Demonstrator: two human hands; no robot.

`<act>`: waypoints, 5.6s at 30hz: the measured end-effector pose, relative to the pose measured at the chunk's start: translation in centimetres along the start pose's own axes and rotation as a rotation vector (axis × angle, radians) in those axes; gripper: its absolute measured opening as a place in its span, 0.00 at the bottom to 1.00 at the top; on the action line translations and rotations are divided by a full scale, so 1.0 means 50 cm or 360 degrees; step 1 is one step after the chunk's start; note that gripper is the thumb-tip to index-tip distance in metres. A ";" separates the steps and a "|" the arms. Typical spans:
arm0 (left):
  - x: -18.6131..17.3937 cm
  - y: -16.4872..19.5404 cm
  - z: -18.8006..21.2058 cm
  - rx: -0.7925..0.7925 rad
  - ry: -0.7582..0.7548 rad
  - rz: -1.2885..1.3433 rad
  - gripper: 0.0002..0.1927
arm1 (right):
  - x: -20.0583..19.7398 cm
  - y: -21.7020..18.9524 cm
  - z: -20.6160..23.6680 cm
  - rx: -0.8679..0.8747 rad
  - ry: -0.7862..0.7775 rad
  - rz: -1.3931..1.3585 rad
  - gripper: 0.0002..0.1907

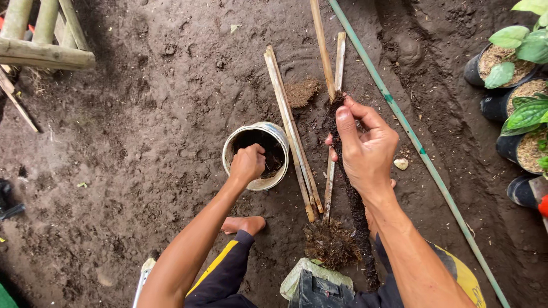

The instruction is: The person wraps moist moss and soil around a wooden stake, pressing and shaping it by hand, and ties it with string to form a moss pole, placing finished poles on the table. They then take a rooted plant, work soil around its roots by hand, and position it against a moss pole.

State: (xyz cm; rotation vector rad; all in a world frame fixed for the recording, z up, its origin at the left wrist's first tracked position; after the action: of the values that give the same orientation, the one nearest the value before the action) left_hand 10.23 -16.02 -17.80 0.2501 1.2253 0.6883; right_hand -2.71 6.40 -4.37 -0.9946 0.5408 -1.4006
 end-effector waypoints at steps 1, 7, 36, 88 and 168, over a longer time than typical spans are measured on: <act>0.018 -0.017 0.002 -0.0012 0.0087 -0.0071 0.15 | 0.002 0.004 0.001 0.0004 0.0001 0.0007 0.17; 0.070 -0.024 -0.045 -0.0175 0.0196 -0.0239 0.17 | -0.003 0.022 -0.010 0.0040 -0.0019 -0.0021 0.16; 0.042 -0.114 0.024 -0.0480 0.0102 0.1346 0.23 | -0.006 0.025 -0.012 0.0106 -0.0066 -0.0061 0.16; -0.230 0.438 0.016 0.0653 0.0816 0.0520 0.10 | -0.040 0.019 0.003 0.0296 -0.0307 -0.0326 0.13; -0.189 0.502 0.058 0.0896 0.1278 0.0477 0.12 | -0.053 -0.001 0.001 0.0675 -0.0080 -0.0679 0.09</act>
State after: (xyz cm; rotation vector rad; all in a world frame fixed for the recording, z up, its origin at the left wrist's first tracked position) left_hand 2.58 -1.82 3.81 0.6752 2.1808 0.7099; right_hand -3.10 8.98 -4.93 -0.8197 -0.0207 -1.7687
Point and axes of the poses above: each hand's wrist, its own z-axis away from the middle knuckle, its own x-axis out of the palm, y = z × x, the point moved 2 cm from there along -z, towards the middle knuckle, and after that the axes turned 14 degrees about x, right-handed, at the moved point
